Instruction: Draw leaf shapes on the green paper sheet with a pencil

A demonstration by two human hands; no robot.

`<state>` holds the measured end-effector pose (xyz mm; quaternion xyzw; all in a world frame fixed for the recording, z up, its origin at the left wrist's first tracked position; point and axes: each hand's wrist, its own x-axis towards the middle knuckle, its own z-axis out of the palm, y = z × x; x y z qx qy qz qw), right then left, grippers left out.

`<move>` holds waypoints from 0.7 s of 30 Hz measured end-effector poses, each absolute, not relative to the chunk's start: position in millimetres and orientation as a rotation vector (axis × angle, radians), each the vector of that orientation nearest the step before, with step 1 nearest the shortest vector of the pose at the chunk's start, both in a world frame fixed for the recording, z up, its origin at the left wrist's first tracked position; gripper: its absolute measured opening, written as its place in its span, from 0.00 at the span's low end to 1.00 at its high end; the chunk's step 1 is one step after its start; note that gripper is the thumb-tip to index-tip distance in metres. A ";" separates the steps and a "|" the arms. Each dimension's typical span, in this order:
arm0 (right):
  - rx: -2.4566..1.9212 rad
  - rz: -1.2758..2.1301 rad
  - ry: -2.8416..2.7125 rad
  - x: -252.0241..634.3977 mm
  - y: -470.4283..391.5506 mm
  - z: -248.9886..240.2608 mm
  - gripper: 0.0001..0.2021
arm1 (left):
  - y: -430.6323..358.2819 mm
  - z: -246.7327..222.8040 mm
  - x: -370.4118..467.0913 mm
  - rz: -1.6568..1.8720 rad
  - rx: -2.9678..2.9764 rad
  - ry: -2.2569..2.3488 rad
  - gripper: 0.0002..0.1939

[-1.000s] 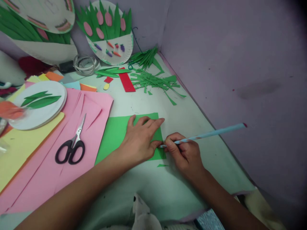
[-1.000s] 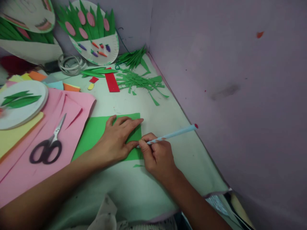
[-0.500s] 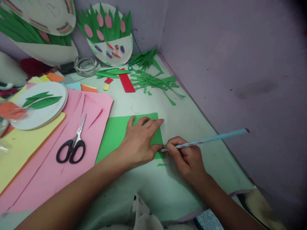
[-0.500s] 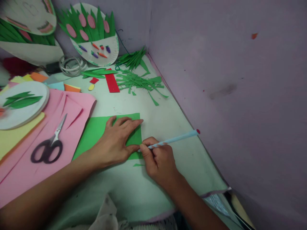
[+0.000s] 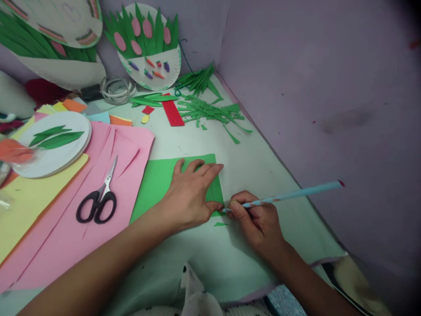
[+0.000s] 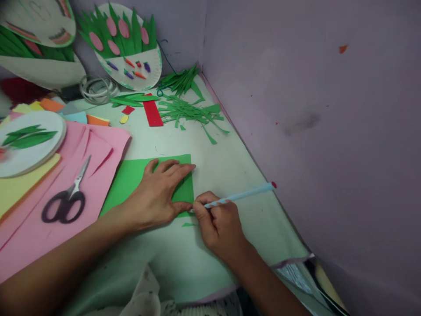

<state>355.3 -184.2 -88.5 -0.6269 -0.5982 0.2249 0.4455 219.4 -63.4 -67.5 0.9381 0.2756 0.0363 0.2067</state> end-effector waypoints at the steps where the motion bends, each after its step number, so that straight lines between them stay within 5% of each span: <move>1: -1.557 0.559 -1.481 355.3 -184.3 -88.7 0.14 | -63.6 -67.3 219.2 0.097 2.614 0.766 0.37; 21: -1.506 0.773 -1.252 360.8 -188.0 -91.4 0.16 | -64.8 -67.5 218.6 0.091 2.612 0.755 0.36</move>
